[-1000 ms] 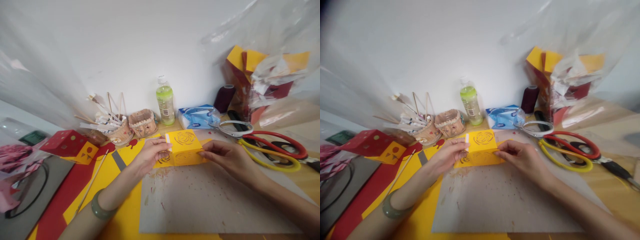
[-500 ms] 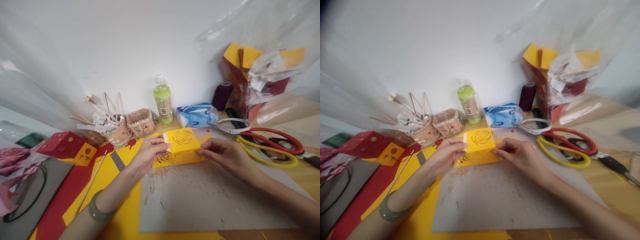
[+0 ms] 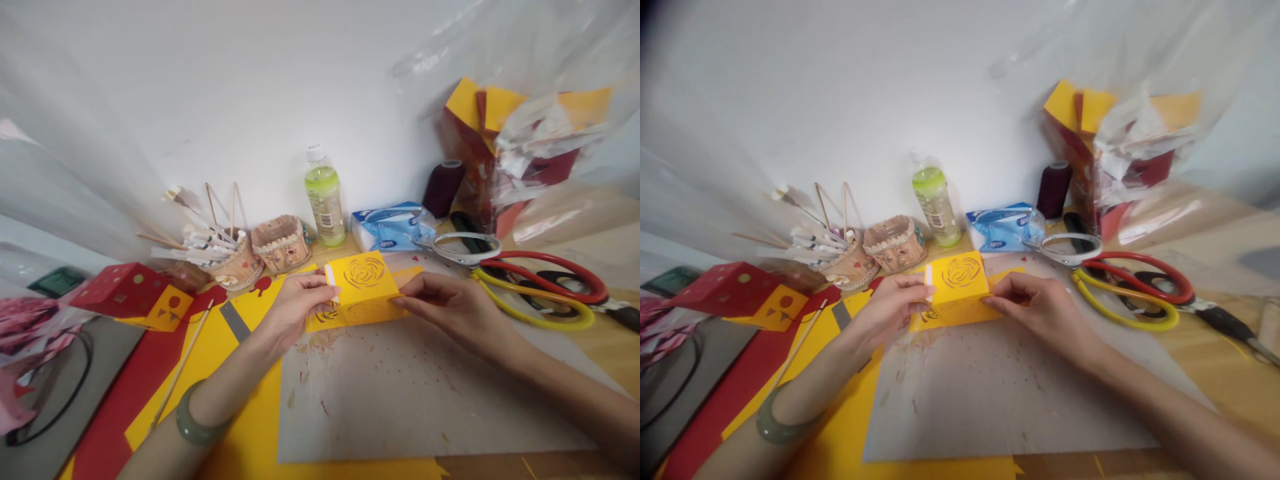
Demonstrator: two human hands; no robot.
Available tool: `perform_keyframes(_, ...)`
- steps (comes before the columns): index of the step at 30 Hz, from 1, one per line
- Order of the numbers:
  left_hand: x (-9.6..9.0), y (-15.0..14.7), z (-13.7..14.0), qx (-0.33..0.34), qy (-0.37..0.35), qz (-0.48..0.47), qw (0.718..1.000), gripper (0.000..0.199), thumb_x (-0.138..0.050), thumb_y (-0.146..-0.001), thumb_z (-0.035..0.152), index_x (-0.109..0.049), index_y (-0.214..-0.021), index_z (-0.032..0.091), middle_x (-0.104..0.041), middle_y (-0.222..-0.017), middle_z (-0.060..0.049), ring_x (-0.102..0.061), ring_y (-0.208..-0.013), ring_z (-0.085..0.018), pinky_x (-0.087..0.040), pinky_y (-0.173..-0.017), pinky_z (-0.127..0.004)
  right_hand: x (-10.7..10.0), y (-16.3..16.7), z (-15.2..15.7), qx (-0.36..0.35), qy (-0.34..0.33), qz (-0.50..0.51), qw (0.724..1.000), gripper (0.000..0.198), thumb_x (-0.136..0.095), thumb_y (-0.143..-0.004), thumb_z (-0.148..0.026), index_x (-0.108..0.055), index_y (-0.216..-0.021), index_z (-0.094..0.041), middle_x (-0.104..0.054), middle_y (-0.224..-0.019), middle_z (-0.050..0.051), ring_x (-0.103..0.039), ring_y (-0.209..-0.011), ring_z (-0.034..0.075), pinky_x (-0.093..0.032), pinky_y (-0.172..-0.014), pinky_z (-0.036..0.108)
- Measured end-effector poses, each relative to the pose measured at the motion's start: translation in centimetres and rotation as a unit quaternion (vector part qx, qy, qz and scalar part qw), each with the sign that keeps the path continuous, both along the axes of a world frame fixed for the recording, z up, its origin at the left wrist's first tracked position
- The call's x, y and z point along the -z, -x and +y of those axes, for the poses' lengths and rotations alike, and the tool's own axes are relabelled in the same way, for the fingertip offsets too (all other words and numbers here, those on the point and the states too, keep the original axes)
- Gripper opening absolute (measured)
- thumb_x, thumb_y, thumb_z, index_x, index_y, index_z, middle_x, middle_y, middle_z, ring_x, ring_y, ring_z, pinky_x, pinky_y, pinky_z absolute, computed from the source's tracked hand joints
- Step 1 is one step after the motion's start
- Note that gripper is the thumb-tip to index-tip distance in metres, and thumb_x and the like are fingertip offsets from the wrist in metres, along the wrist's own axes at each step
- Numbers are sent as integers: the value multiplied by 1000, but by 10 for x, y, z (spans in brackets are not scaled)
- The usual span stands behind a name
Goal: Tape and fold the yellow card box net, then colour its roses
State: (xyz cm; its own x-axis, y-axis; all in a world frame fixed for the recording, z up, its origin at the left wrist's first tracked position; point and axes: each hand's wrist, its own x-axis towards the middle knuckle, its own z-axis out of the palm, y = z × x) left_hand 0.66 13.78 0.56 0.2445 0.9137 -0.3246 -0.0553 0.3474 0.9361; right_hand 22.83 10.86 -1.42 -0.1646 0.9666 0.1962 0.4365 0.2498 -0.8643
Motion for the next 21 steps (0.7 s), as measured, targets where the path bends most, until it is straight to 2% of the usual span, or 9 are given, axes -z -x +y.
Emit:
perform_keyframes(10, -3, -1, -2, -3, 2, 3, 1000, 14, -72, -57, 21, -67, -67, 12, -63, -70, -2, -53, -56, -7, -43, -56, -20, -3, 1, -2, -3, 3, 5, 1000, 30, -60, -73, -47, -62, -67, -17, -64, -69, 4, -55, -62, 15, -44, -56, 28)
perform_keyframes(18, -2, -4, -6, 5, -25, 1, 1000, 12, -66, -60, 23, -65, -69, 15, -62, -83, -3, -54, -72, -10, -41, -66, -21, -5, 3, -3, -6, 3, 9, 1000, 28, -60, -74, -44, -62, -66, -18, -63, -67, 2, -55, -60, 13, -44, -55, 26)
perform_keyframes(21, -2, -5, -8, 7, -22, 0, 1000, 14, -66, -59, 24, -65, -69, 15, -62, -82, -4, -53, -76, -12, -39, -69, -23, -5, 3, -3, -7, 4, 2, 1000, 29, -60, -75, -45, -61, -66, -18, -63, -66, 2, -55, -60, 13, -43, -56, 26)
